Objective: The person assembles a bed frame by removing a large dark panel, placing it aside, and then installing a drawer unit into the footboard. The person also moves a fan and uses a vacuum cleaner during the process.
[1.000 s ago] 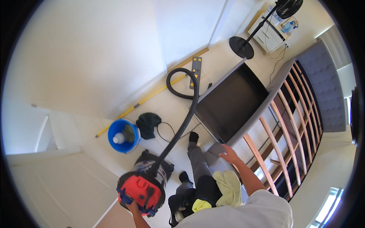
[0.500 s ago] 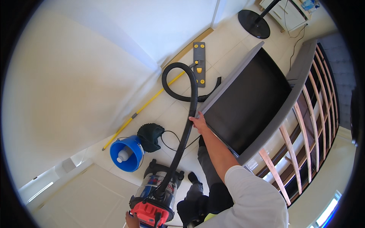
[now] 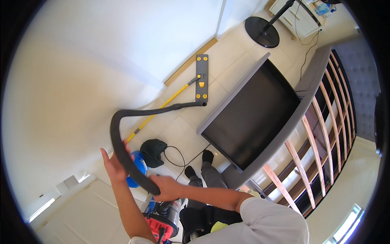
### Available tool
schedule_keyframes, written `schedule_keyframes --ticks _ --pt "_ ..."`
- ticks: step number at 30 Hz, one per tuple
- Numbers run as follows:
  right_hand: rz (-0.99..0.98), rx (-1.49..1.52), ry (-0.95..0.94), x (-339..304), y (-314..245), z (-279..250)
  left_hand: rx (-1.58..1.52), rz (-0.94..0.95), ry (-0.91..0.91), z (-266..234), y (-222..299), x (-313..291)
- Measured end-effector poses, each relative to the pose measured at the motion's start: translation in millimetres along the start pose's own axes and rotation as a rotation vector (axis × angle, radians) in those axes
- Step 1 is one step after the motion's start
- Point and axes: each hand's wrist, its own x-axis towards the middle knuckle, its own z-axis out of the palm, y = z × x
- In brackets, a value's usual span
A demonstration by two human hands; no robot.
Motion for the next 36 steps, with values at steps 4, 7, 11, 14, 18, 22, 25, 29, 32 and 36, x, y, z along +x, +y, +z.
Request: schedule_keyframes --ticks 4,7,11,14,18,22,25,29,32,36 --pt "-0.109 -0.088 -0.209 -21.0 -1.7 9.0 0.745 0.125 0.359 9.3 14.8 -32.4" --pt "-0.035 -0.09 -0.179 -41.6 24.9 -11.2 0.949 0.111 0.45 17.7 60.8 -69.0" --pt "0.193 -0.489 0.169 -80.4 89.5 -69.5 1.651 0.1 0.604 -28.1 136.8 -112.2" --pt "0.552 -0.644 0.302 -118.2 104.2 -123.8 2.267 0.202 0.71 -101.7 171.9 -123.9" --pt "0.761 -0.753 0.483 -185.9 92.7 -172.9 2.669 -0.191 1.058 -106.9 171.9 -119.2" --pt "0.863 -0.717 0.646 -244.6 63.5 -198.6 2.741 -0.204 1.025 -129.2 190.8 -92.8" --pt "0.574 -0.546 0.916 -255.4 15.3 -218.6 2.932 -0.282 0.431 -175.1 234.4 -66.4" --pt "0.011 -0.38 1.226 -249.6 -99.4 -232.2 2.741 -0.286 0.174 -63.6 128.5 12.1" --pt "-0.662 -0.24 1.131 -218.8 -203.0 -244.6 2.627 -0.171 -0.235 -10.9 72.1 121.9" --pt "-1.333 -0.239 0.983 -187.5 -279.0 -258.8 2.6 -0.206 -0.628 83.8 20.8 235.1"
